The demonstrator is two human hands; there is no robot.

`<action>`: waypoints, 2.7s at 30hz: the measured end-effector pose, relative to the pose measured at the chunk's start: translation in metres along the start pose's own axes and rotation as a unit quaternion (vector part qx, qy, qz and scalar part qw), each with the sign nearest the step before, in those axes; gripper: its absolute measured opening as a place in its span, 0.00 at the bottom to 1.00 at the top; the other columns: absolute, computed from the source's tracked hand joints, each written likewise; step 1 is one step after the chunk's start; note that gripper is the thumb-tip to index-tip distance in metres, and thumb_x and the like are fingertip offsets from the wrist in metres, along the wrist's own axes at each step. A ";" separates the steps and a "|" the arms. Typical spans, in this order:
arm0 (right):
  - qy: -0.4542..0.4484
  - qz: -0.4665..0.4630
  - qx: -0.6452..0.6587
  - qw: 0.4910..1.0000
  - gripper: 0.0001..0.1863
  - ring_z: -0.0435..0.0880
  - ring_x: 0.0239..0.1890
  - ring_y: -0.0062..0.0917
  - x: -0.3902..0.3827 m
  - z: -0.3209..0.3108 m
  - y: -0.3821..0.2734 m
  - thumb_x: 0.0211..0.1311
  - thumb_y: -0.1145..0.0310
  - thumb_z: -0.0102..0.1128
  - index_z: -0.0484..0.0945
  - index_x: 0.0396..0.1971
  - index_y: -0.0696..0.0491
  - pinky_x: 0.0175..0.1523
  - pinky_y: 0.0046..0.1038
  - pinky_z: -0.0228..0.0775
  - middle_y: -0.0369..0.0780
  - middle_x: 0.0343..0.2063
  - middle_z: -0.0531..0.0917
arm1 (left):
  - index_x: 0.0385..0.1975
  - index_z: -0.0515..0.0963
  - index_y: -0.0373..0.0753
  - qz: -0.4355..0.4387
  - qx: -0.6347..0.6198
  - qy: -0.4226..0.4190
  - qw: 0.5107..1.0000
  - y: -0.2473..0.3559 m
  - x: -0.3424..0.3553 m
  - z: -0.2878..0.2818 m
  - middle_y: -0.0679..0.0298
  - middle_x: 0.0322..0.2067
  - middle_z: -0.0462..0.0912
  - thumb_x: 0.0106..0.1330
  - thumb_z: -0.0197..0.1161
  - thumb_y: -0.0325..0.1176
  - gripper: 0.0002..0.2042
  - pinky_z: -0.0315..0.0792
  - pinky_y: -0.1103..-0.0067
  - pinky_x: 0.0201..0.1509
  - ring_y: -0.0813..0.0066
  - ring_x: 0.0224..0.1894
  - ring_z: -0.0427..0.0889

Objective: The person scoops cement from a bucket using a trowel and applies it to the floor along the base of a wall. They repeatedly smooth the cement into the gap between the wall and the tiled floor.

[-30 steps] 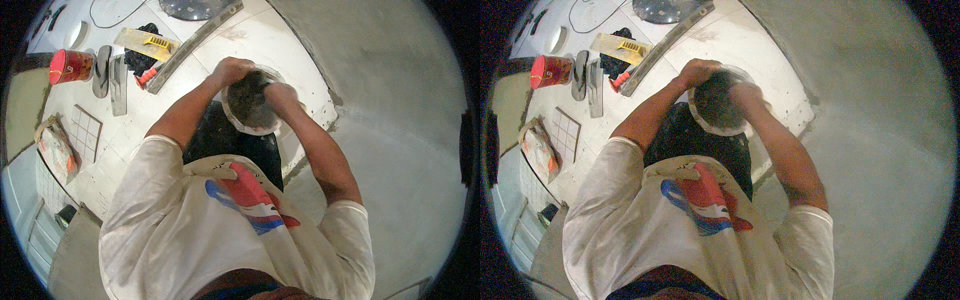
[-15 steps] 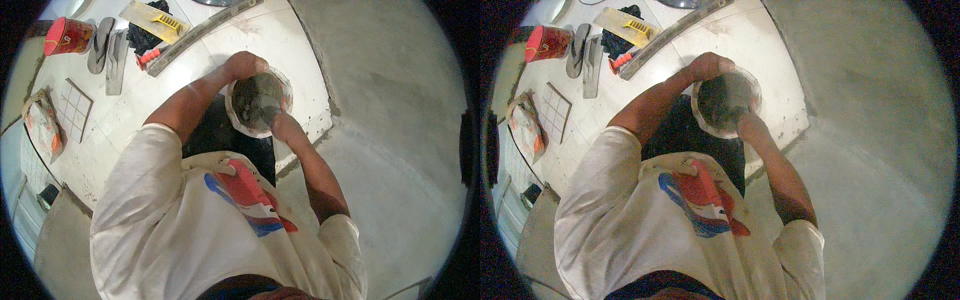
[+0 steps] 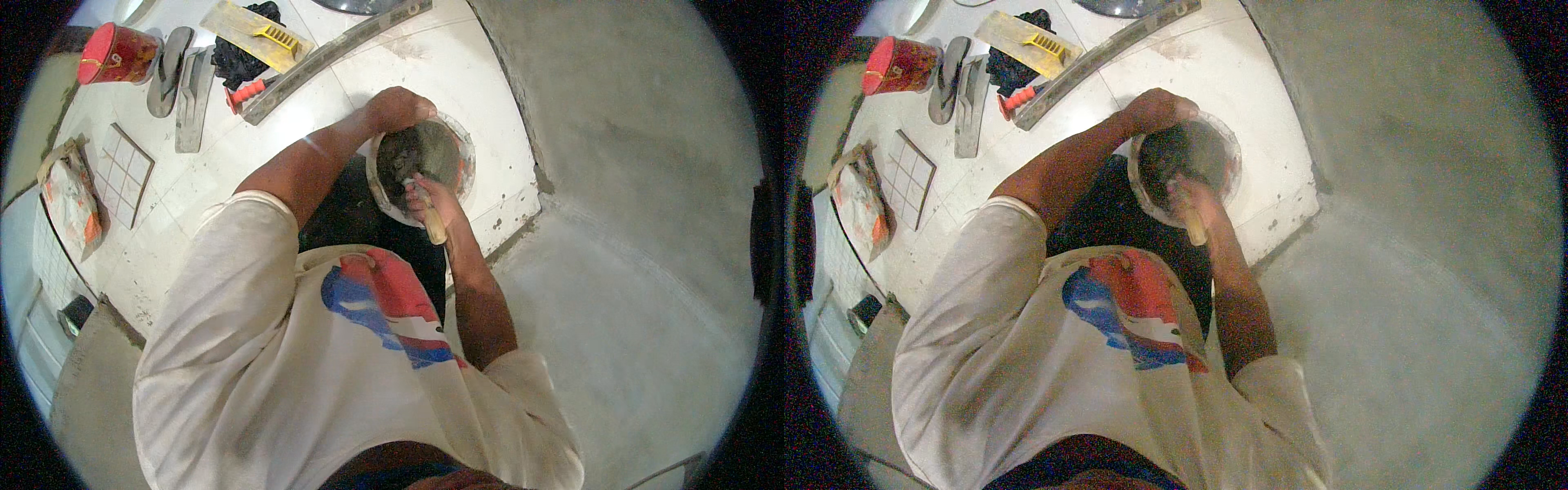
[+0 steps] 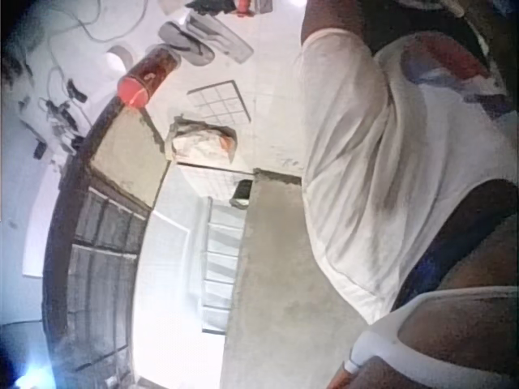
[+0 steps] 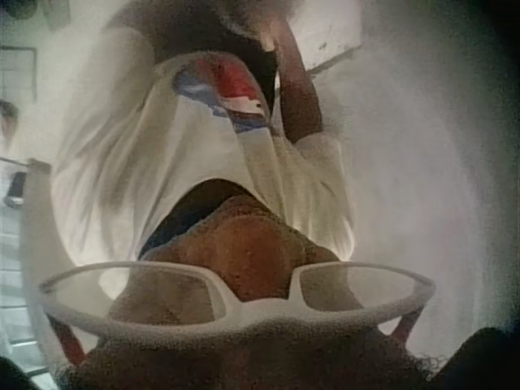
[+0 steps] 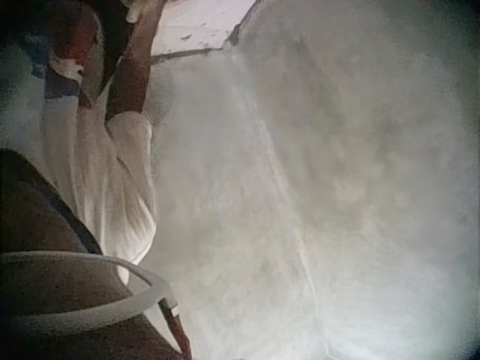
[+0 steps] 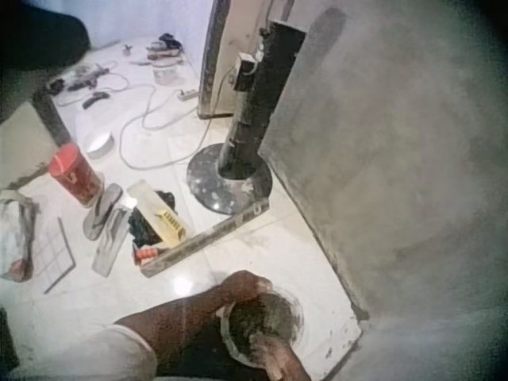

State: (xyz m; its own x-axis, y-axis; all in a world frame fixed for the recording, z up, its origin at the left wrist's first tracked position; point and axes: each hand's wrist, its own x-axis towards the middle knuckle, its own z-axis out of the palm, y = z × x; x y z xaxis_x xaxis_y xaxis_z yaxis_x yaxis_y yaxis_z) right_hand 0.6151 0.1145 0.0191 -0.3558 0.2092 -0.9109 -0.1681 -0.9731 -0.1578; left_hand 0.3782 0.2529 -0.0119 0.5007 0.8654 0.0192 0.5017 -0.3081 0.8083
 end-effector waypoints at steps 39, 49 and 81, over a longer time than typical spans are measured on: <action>-0.083 -0.021 -0.806 0.586 0.16 0.87 0.23 0.32 -0.042 -0.016 -0.098 0.72 0.60 0.57 0.85 0.35 0.59 0.30 0.36 0.81 0.46 0.23 0.86 | 0.60 0.77 0.40 -0.180 -0.127 0.208 0.953 0.048 -0.062 0.019 0.49 0.51 0.84 0.81 0.45 0.46 0.21 0.75 0.63 0.59 0.47 0.51 0.84; 0.090 0.014 -0.288 0.953 0.18 0.83 0.22 0.28 -0.033 -0.014 -0.001 0.71 0.57 0.63 0.82 0.45 0.59 0.22 0.31 0.78 0.42 0.30 0.87 | 0.50 0.81 0.39 -0.174 -0.179 0.140 0.958 0.023 -0.036 0.015 0.51 0.44 0.86 0.80 0.50 0.44 0.17 0.75 0.68 0.58 0.56 0.47 0.85; 0.203 -0.165 -0.805 0.532 0.12 0.88 0.43 0.49 -0.106 0.099 -0.072 0.61 0.72 0.58 0.79 0.42 0.61 0.50 0.49 0.80 0.56 0.38 0.87 | 0.61 0.72 0.32 -0.281 -0.159 0.305 0.896 0.034 -0.075 0.001 0.43 0.54 0.80 0.83 0.38 0.48 0.26 0.67 0.63 0.67 0.44 0.59 0.78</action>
State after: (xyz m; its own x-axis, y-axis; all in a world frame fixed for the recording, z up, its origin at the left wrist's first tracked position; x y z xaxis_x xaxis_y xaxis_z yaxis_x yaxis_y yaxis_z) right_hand 0.5742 0.1721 0.1649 -0.2688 0.6748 -0.6873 0.9622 0.2206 -0.1597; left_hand 0.3588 0.1773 0.0133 -0.2957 0.9334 -0.2035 0.2780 0.2879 0.9164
